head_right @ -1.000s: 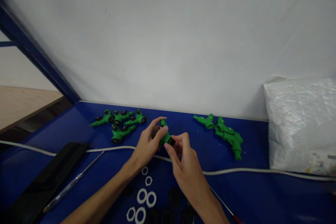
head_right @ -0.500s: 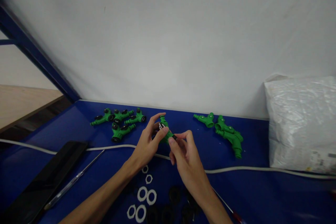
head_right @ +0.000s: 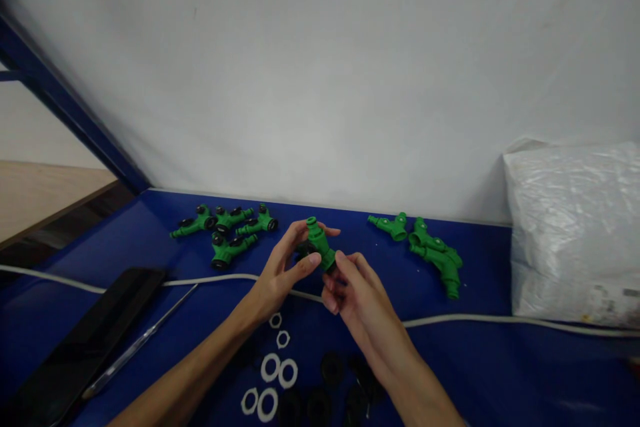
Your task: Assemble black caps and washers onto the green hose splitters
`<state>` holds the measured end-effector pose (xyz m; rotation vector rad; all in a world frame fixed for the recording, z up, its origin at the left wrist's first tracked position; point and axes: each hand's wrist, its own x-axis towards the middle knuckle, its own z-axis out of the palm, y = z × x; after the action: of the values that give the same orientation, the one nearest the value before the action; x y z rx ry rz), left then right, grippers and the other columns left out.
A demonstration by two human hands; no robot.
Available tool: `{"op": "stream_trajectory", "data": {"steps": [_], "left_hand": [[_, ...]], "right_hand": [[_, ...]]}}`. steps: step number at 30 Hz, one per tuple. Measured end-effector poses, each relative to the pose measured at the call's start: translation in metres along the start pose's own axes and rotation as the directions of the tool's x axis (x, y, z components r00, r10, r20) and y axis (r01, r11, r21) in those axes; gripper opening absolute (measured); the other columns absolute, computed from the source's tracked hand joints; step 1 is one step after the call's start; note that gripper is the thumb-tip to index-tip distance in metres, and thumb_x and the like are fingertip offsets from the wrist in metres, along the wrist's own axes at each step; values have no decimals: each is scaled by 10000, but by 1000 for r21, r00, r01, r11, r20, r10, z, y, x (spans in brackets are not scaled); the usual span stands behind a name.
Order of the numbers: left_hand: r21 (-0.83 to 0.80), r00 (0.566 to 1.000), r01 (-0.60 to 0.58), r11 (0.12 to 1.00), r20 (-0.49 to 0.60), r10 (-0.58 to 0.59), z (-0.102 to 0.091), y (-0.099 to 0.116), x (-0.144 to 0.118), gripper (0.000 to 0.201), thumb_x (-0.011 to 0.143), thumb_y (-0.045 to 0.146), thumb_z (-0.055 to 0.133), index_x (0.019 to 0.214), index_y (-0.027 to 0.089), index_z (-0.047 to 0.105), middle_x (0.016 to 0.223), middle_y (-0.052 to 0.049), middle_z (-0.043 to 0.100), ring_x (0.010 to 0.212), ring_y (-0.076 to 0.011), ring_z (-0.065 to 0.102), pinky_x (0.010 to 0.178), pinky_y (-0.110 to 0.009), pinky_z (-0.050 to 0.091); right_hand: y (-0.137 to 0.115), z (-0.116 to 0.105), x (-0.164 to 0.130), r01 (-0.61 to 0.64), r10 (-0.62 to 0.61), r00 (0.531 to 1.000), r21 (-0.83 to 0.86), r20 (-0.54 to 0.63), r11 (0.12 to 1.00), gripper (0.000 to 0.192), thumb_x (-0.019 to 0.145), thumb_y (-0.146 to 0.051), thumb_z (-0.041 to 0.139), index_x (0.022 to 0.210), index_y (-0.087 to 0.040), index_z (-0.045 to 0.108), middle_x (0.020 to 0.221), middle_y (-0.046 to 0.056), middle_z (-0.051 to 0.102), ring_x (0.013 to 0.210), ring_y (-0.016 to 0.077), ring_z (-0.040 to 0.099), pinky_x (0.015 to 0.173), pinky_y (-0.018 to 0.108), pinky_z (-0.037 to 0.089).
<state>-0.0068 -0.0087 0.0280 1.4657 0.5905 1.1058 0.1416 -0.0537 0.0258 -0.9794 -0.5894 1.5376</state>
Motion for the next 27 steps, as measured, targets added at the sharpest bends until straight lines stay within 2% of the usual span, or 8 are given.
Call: {"op": "stream_trajectory", "data": {"steps": [4, 8, 15, 18, 20, 23, 25, 27], "left_hand": [[-25, 1000, -26, 999, -8, 26, -2, -2, 1, 428, 892, 263, 688, 1306, 224, 584, 1432, -114, 609, 1370, -285, 511, 1165, -433, 341], [15, 996, -63, 998, -63, 63, -5, -5, 4, 329, 806, 199, 751, 1127, 231, 689, 1455, -85, 581, 1382, -306, 474, 1167, -437, 324], [-10, 985, -127, 992, -119, 125, -6, -15, 10, 242, 713, 101, 791, 917, 206, 715, 1383, -77, 597, 1305, -275, 521, 1124, -426, 361], [-20, 985, -124, 992, -122, 121, -5, -15, 10, 202, 699, 66, 733, 853, 191, 696, 1344, -75, 616, 1315, -274, 515, 1120, -411, 364], [-63, 988, -65, 996, -144, 55, -5, -13, 10, 264, 690, 46, 659, 904, 198, 695, 1333, -67, 624, 1317, -268, 514, 1094, -383, 391], [-117, 973, 44, 992, -219, -69, -6, -11, 10, 397, 715, 86, 572, 1073, 209, 690, 1278, -61, 658, 1249, -250, 555, 1027, -345, 440], [-126, 957, 93, 988, -261, -124, -8, -11, 12, 400, 775, 151, 543, 1145, 203, 686, 1239, -64, 677, 1182, -236, 583, 986, -329, 458], [-88, 936, 144, 986, -310, -165, -10, -12, 15, 341, 862, 252, 518, 1143, 192, 701, 1183, -68, 687, 1095, -217, 602, 926, -305, 473]], "right_hand": [[-3, -3, 3, -45, 45, 999, -11, 5, 999, 440, 722, -481, 851, 761, -229, 492, 655, -24, 590, 507, 104, 454, 499, 266, 328], [-6, -4, 3, -41, 41, 999, -31, 15, 999, 427, 748, -519, 819, 771, -224, 512, 672, -19, 585, 520, 105, 447, 521, 280, 351], [-12, -4, 5, -73, 73, 997, 14, -19, 997, 462, 693, -490, 861, 746, -230, 482, 649, -26, 565, 499, 94, 416, 511, 278, 354], [-13, -4, 4, -6, 5, 1000, -34, -15, 999, 483, 709, -508, 846, 741, -243, 443, 630, -36, 554, 508, 109, 450, 501, 275, 354], [-12, -5, 1, 105, -107, 994, -127, -14, 986, 438, 780, -516, 799, 798, -252, 451, 647, -39, 580, 544, 128, 509, 511, 272, 379], [-9, -8, -3, 347, -366, 930, -394, 29, 851, 313, 908, -492, 690, 944, -277, 466, 670, -53, 611, 580, 141, 565, 554, 281, 439], [-5, -11, -5, 463, -502, 860, -565, 97, 683, 246, 962, -456, 632, 1012, -286, 460, 685, -59, 609, 593, 140, 579, 591, 288, 474], [-2, -15, -6, 515, -582, 796, -690, 165, 509, 192, 991, -410, 595, 1065, -286, 469, 738, -43, 616, 649, 148, 613, 634, 296, 509]]}}
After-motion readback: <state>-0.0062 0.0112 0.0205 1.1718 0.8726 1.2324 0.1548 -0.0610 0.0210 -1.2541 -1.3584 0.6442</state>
